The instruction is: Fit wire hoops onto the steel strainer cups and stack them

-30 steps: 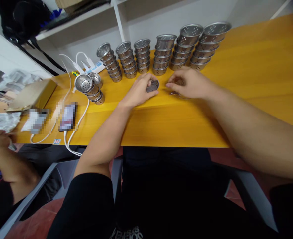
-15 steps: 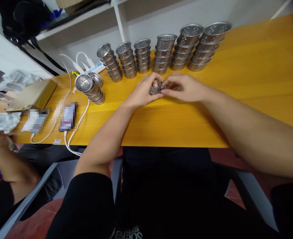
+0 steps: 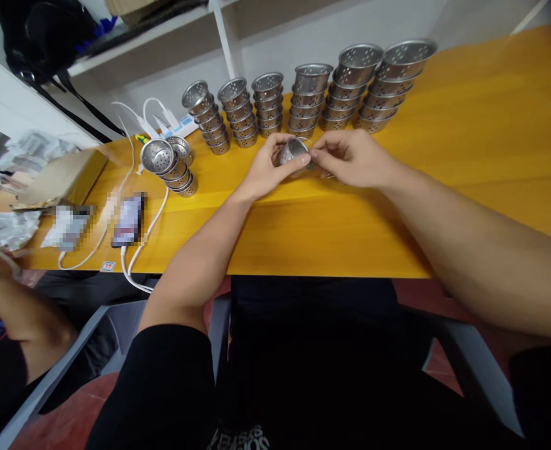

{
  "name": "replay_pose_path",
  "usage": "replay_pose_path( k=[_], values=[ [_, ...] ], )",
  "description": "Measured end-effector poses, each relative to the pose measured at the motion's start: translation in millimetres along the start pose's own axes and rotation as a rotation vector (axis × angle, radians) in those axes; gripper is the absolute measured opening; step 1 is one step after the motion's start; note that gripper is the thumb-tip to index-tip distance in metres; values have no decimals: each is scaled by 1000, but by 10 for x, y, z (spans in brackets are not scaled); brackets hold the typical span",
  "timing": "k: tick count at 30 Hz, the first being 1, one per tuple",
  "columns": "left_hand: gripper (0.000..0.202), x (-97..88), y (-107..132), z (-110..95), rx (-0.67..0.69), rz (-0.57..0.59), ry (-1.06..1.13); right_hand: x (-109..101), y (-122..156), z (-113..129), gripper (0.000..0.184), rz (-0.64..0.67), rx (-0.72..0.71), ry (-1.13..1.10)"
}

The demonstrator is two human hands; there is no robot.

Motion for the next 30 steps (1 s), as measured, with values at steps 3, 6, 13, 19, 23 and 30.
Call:
replay_pose_path(
  k=[3,6,13,19,23,30],
  values=[
    [79,-21,-1,-77,-23,27,33,-21,22,115,93,-25,-49,13],
    [70,-34,-2,-42,-70,16,74,20,41,226,76,56,-91,64],
    [88,22,115,-265,-184,-2,50,53,49,312,52,109,-152,149],
    [97,89,206,-403,-294,14,52,63,25,273,58,62,-241,146],
    [92,78,198,-399,-308,-3,28,33,3,184,56,55,-175,121],
    [78,-70,142,-383,-307,-35,-8,-87,-9,169,68,18,-112,78]
  ],
)
Point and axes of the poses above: each hand's wrist, its own y-axis away from the middle knuckle, its own x-axis out of the palm, z = x × y, the point moved 7 cm from there along -y, towards the middle knuckle, and after that the axes turned 4 degrees about -y, right-handed, at the moved point
